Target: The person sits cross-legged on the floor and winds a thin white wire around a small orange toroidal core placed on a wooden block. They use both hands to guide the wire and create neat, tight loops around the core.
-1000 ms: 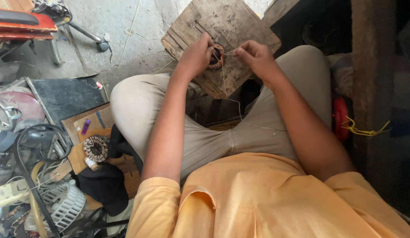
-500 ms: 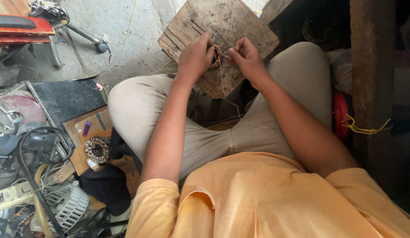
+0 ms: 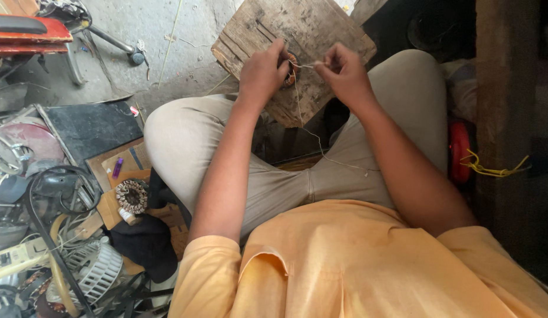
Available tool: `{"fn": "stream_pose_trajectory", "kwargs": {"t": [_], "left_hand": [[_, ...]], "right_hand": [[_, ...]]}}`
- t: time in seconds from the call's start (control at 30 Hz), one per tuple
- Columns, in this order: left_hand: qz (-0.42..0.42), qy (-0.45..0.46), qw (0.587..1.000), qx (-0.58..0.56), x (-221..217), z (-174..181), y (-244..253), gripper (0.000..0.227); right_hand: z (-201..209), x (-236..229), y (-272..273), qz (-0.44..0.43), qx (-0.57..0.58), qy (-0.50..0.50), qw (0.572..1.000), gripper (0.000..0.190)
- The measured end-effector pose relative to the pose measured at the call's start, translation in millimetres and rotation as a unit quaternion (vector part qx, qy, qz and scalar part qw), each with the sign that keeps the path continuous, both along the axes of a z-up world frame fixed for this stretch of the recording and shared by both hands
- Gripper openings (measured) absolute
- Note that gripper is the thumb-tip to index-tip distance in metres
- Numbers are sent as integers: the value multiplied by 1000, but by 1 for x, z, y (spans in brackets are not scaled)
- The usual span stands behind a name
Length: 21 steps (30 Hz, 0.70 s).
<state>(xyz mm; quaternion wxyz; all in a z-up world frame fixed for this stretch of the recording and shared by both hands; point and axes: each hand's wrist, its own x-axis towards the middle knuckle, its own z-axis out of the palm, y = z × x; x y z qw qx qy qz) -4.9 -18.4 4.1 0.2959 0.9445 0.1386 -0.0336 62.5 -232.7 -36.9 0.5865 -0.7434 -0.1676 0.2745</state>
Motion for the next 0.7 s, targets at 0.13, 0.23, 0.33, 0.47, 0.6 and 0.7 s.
{"fn": "stream_pose_trajectory", "kwargs": {"t": [0.13, 0.23, 0.33, 0.47, 0.6, 0.7], "left_hand": [[16, 6, 1000, -26, 4, 4, -1, 16], [17, 14, 999, -38, 3, 6, 0, 16], [16, 49, 997, -62, 3, 8, 2, 17], [9, 57, 991, -124, 4, 10, 5, 17], [-1, 74, 981, -177, 4, 7, 8, 16], [1, 86, 982, -166, 5, 7, 6, 16]], "right_hand": [[6, 2, 7, -23, 128, 68, 989, 20], [7, 5, 11, -37, 151, 81, 984, 22], [6, 6, 9, -30, 206, 191, 959, 9], [3, 5, 12, -15, 203, 209, 957, 13], [-5, -2, 22, 22, 166, 134, 977, 23], [-14, -7, 27, 16, 133, 111, 985, 30]]}}
